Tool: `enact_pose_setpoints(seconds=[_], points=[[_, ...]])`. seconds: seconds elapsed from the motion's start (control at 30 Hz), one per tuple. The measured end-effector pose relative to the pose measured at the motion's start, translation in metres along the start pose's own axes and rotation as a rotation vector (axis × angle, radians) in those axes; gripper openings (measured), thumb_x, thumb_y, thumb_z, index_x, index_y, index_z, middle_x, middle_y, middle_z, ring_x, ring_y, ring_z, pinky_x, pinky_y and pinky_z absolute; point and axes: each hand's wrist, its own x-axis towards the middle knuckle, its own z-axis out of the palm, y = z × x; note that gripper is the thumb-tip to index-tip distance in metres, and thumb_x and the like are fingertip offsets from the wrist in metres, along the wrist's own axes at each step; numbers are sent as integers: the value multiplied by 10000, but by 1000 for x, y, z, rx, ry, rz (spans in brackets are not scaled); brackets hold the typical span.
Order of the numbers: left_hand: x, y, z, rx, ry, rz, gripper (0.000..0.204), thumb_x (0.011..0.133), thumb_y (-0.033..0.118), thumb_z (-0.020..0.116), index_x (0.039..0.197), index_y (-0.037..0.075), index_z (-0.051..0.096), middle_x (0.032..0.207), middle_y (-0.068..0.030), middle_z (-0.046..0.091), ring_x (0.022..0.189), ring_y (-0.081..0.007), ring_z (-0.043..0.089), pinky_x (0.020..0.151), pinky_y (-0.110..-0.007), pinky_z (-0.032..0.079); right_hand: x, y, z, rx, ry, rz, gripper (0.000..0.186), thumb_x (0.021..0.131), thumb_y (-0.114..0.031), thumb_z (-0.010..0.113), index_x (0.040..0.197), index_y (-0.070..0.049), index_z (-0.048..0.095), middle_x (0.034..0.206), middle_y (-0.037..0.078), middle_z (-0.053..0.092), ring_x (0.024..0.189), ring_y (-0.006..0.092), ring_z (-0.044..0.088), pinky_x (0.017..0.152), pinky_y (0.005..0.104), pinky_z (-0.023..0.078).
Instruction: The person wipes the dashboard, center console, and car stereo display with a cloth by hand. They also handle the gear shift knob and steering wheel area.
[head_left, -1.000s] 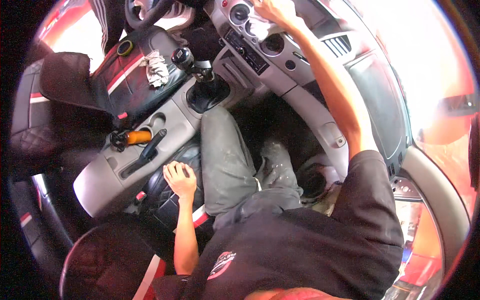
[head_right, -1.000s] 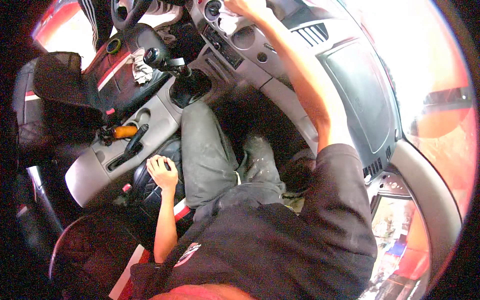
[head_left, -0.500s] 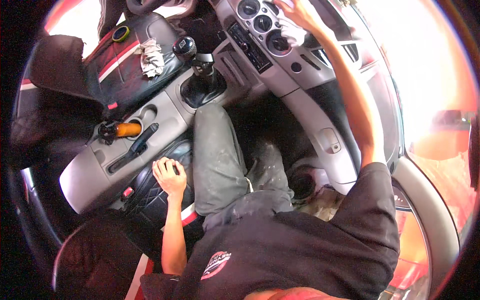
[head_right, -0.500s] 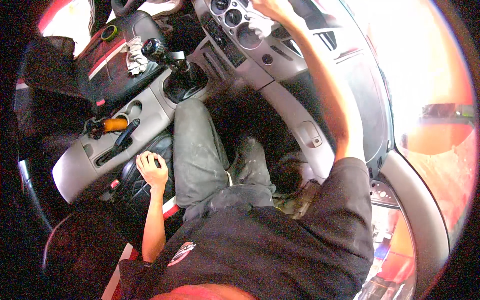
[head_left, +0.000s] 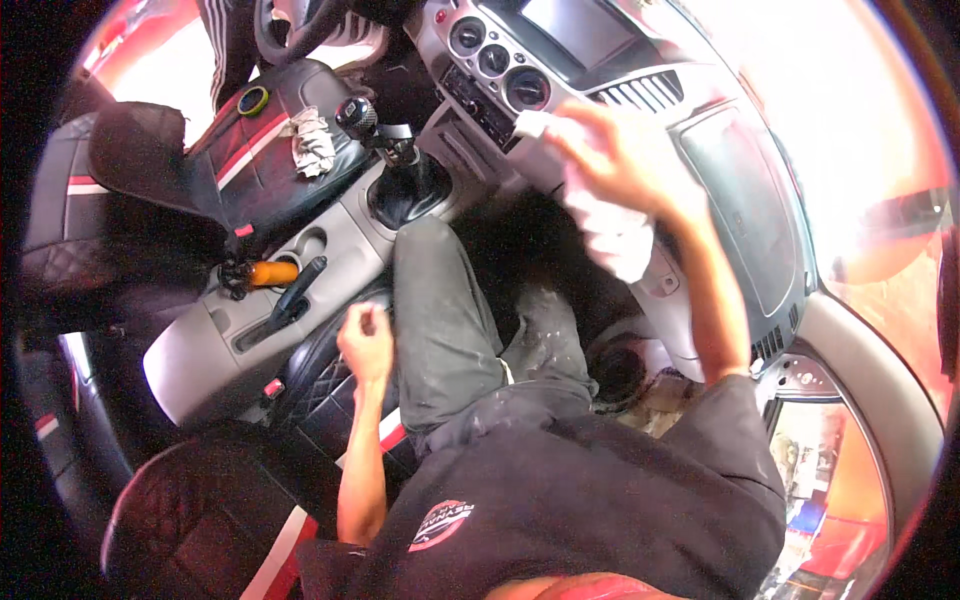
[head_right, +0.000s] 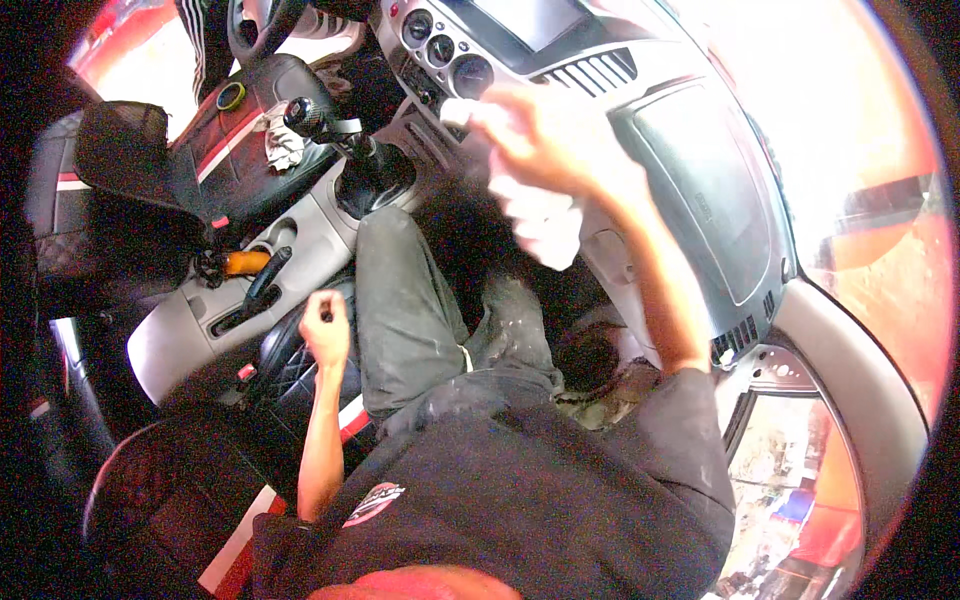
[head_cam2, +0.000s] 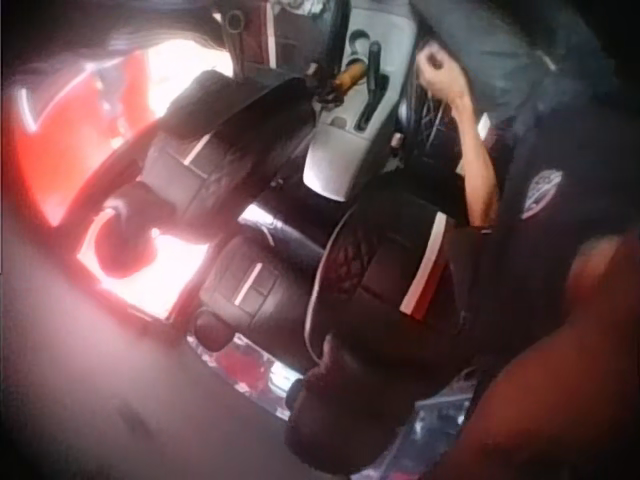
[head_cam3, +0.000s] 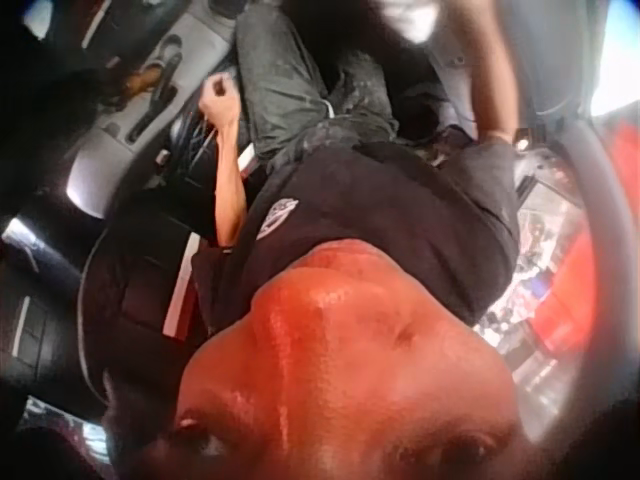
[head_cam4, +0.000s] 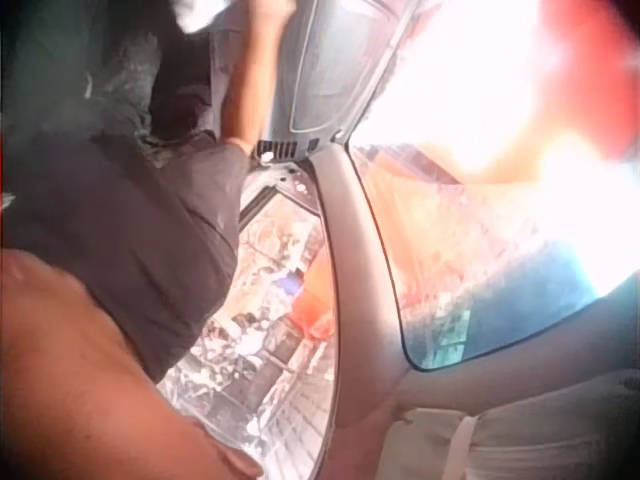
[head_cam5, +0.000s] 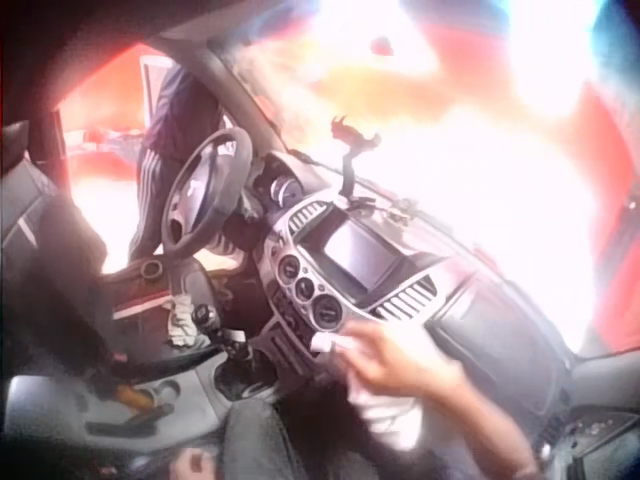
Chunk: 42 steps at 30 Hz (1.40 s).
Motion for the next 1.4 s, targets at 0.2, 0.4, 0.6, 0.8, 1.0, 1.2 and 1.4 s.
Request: enact_pose_setpoints(seconds=[0.2,0.4,0.6,0.8,1.0,1.2,1.4], points=[[12,151,52,-882,-543,48,547,1051,321,440,1509,40,337,1497,-138,439,1291,-210,501,1063,-371,408,-76,-50,121,599,-62,328,345,967,-277,514,1168,2,541,982,187,483,920,314,510,914,391,441],[24,180,101,-710,-385,286,455,1012,90,487,1433,-62,409,1462,-192,470,1364,-244,435,1129,-336,333,-111,-21,84,391,204,184,329,839,-127,596,1144,-37,678,1232,148,450,1070,275,439,992,381,386],[144,218,112,-257,-99,515,233,923,97,580,1142,36,628,1044,-150,695,898,-286,695,783,-367,554,-194,65,-16,-369,874,495,208,852,-59,655,1045,-99,723,1066,123,571,1051,278,543,949,400,434],[226,239,132,334,154,550,197,889,153,608,1063,112,692,1092,-114,610,958,-346,626,800,-447,532,-274,105,-10,-739,799,649,257,912,-167,626,1152,-79,659,1122,141,534,1092,312,504,985,443,387],[247,230,148,429,118,737,188,837,109,615,1000,65,699,1006,-118,637,979,-333,613,795,-427,549,-264,114,5,-963,826,693,319,936,-332,571,1140,-101,653,1128,117,582,1096,319,519,966,464,371],[235,262,144,666,18,668,162,850,131,618,1000,70,634,926,-146,676,922,-330,652,756,-457,559,-260,115,4,-983,879,648,257,920,-262,589,1076,-89,695,1057,107,602,1019,299,553,918,444,406],[255,269,114,151,-274,414,220,814,235,699,982,96,727,853,-116,727,770,-226,709,734,-359,536,-261,116,7,-966,892,643,252,924,-260,592,1071,-87,702,1035,94,608,1001,285,555,914,432,405]])
